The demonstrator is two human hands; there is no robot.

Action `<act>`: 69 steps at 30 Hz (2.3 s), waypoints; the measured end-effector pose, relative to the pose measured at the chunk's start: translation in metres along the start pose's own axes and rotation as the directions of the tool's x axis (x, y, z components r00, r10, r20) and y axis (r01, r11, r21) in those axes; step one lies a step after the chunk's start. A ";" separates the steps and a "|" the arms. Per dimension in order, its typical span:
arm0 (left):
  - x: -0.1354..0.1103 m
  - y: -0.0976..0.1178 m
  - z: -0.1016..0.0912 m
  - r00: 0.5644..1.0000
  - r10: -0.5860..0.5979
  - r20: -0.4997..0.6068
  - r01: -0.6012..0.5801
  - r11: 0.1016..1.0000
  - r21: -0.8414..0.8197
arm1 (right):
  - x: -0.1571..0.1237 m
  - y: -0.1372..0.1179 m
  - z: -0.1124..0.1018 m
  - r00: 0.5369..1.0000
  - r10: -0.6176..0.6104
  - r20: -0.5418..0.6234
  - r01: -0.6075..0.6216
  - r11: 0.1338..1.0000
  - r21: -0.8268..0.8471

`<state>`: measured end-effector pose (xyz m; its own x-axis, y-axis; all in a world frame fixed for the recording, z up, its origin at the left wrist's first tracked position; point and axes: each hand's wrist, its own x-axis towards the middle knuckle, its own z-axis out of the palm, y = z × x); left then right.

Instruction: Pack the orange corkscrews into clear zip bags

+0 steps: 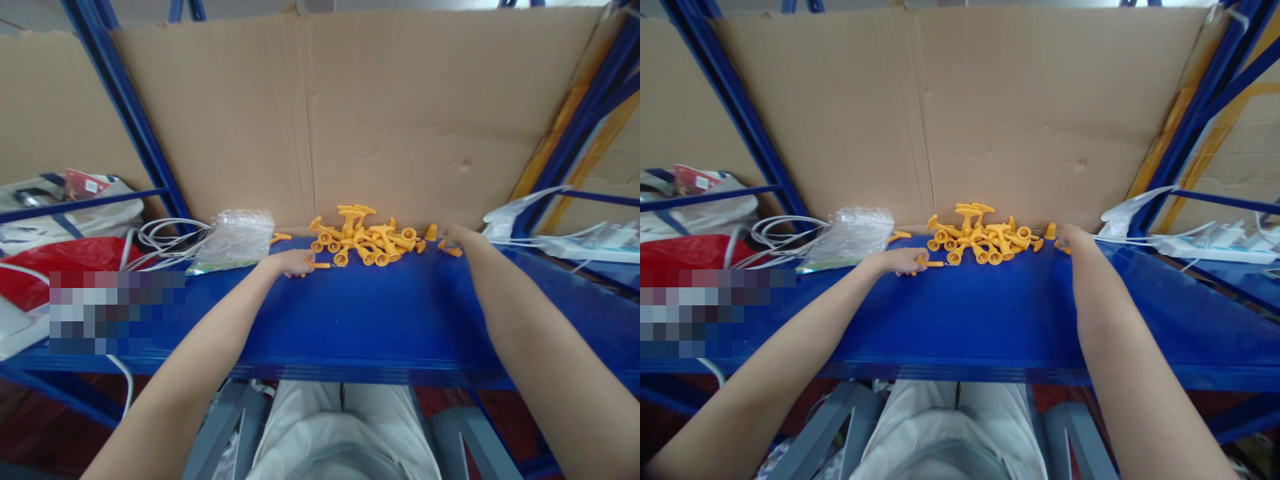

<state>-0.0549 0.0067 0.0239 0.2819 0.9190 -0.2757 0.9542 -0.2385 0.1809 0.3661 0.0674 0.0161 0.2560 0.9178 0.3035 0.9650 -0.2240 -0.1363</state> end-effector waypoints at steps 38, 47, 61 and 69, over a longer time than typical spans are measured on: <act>0.005 0.003 0.002 0.962 0.111 -0.251 -0.137 0.987 -0.089 | -0.105 -0.117 0.008 0.771 -0.625 -0.122 0.635 0.742 0.214; -0.003 0.000 -0.013 0.920 0.164 -0.355 -0.156 0.986 0.052 | -0.112 -0.123 0.004 0.779 -0.619 -0.102 0.626 0.759 0.180; -0.001 0.003 -0.002 0.968 0.207 -0.142 -0.242 0.922 -0.303 | -0.114 -0.127 0.003 0.742 -0.658 -0.130 0.669 0.713 0.211; -0.003 0.004 -0.005 0.946 0.155 -0.285 -0.257 0.894 -0.366 | -0.102 -0.117 0.004 0.751 -0.637 -0.173 0.660 0.726 0.193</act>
<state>-0.0523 0.0046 0.0302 0.3861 0.9218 0.0365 0.7440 -0.3345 0.5784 0.2269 0.0011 -0.0029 -0.4123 0.7756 0.4780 0.8588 0.5060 -0.0804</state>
